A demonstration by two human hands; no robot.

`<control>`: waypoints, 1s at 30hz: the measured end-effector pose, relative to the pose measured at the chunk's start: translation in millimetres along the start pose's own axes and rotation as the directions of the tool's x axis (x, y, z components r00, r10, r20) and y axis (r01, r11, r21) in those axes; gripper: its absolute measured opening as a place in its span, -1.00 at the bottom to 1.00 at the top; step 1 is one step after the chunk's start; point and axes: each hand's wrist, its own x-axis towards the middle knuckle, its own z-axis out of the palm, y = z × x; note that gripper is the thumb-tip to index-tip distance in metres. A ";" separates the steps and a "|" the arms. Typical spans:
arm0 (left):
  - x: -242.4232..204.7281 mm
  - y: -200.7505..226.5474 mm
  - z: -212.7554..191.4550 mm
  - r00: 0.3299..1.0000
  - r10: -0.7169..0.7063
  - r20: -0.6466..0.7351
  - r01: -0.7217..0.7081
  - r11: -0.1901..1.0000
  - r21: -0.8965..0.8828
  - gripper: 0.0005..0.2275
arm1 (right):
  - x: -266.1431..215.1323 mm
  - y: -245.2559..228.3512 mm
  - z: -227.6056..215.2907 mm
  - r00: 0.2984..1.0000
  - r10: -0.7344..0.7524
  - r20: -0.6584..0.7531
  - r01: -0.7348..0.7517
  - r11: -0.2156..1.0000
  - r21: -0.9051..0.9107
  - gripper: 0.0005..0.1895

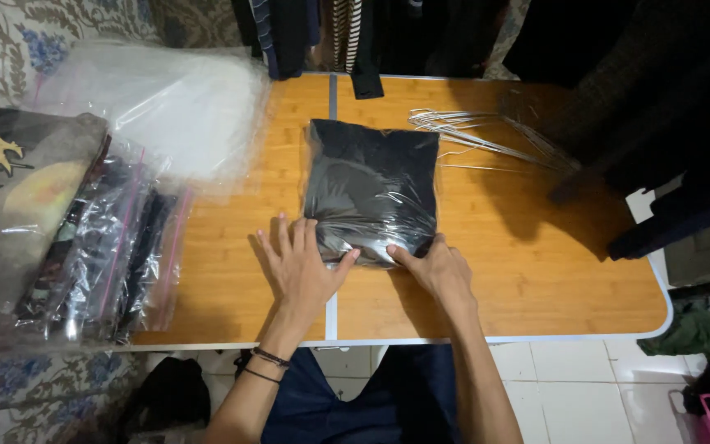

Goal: Folding a t-shirt and placing it into a clear plastic bag.

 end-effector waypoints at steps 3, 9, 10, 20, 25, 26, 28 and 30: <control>-8.9 -6.0 13.3 1.000 -0.027 0.015 0.027 1.000 -0.012 -0.16 | 8.0 7.7 5.3 0.999 -0.040 -0.012 0.041 0.999 0.005 0.11; -18.6 -33.8 27.3 0.998 0.050 0.041 -0.043 0.987 -0.158 -0.08 | 20.4 29.2 4.4 0.995 -0.104 0.012 0.097 0.963 0.251 -0.09; -16.4 -37.8 19.8 0.998 0.049 0.035 -0.043 0.987 -0.157 -0.08 | 19.2 31.1 5.3 0.994 -0.108 0.008 0.102 0.963 0.251 -0.09; 8.6 -82.5 36.1 0.908 0.398 0.130 -0.406 0.913 0.042 -0.60 | -35.7 -41.6 21.7 0.489 -0.737 -0.466 0.702 0.650 -0.290 -0.22; 23.7 -77.2 37.4 0.897 0.438 0.059 -0.442 0.891 0.103 -0.71 | -1.1 -42.6 42.0 0.411 -0.829 -0.379 0.752 0.543 -0.373 -0.31; 25.5 -73.4 33.9 0.899 0.433 0.059 -0.437 0.894 0.098 -0.71 | 8.5 -37.4 47.1 0.391 -0.831 -0.395 0.749 0.537 -0.388 -0.36; 33.3 -62.9 16.4 0.901 0.430 0.057 -0.434 0.896 0.094 -0.71 | 20.6 -32.9 45.5 0.369 -0.832 -0.415 0.744 0.532 -0.405 -0.41; 41.0 -50.3 -11.1 0.930 0.366 -0.023 -0.367 0.928 -0.058 -0.61 | 24.1 -33.8 33.7 0.411 -0.799 -0.439 0.744 0.572 -0.345 -0.51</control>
